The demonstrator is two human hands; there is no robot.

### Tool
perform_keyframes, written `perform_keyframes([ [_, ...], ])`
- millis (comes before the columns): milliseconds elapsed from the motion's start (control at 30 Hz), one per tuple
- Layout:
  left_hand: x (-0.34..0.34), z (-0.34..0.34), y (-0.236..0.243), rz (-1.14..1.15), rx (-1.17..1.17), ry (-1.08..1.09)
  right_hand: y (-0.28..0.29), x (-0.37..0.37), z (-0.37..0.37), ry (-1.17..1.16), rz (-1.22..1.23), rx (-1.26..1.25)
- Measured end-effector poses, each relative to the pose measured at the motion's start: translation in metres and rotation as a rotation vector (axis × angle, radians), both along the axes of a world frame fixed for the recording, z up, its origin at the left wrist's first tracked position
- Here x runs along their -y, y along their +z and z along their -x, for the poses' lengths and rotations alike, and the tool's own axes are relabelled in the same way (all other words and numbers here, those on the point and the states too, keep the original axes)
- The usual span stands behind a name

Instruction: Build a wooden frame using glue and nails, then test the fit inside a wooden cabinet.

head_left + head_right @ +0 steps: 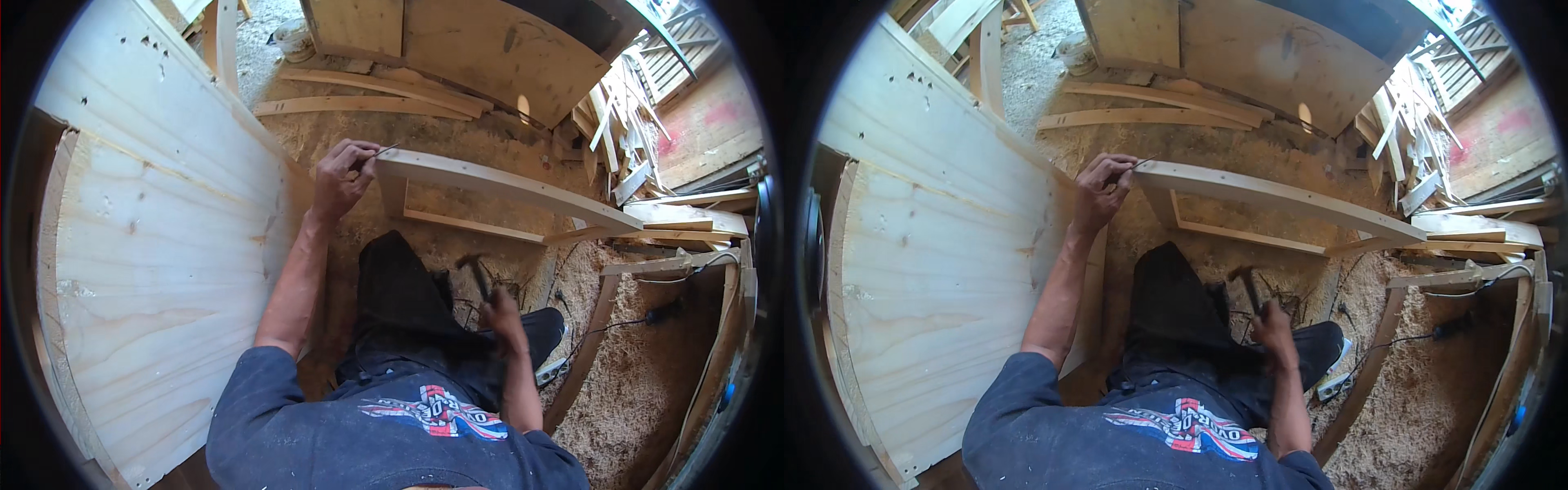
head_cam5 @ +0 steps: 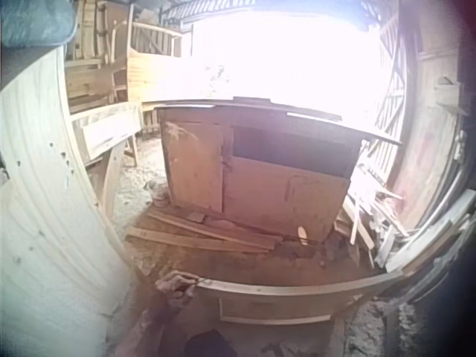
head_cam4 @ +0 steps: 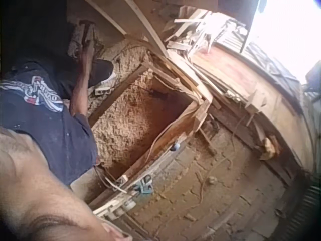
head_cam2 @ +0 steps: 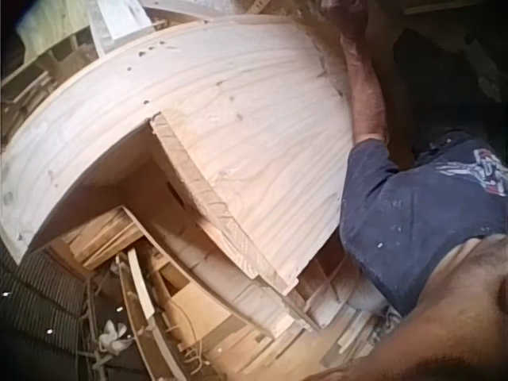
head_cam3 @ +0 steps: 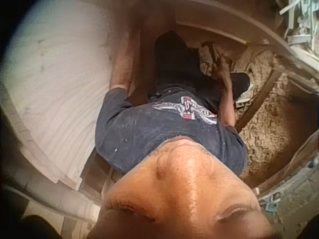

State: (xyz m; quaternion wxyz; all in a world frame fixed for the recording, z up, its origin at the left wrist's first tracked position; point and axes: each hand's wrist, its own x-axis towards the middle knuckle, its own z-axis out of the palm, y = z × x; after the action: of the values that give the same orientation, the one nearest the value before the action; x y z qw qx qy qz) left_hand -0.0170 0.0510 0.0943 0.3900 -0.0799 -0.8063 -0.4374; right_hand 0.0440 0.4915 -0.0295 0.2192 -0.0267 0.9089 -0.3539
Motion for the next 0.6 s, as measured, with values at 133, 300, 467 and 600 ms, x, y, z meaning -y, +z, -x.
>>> perform_keyframes([
  [133,0.014,0.009,-0.008,-0.027,0.061,-0.127,0.097,0.007,0.017,0.002,0.186,-0.259],
  [300,0.031,0.012,-0.016,-0.093,0.160,-0.191,0.197,0.067,0.051,0.083,0.207,-0.574],
  [467,0.025,0.013,0.002,-0.039,0.107,-0.210,0.181,0.108,0.097,0.136,0.074,-0.713],
  [600,0.035,0.012,0.014,0.349,-0.001,-0.103,0.176,0.117,0.102,0.104,-0.031,-0.596],
])
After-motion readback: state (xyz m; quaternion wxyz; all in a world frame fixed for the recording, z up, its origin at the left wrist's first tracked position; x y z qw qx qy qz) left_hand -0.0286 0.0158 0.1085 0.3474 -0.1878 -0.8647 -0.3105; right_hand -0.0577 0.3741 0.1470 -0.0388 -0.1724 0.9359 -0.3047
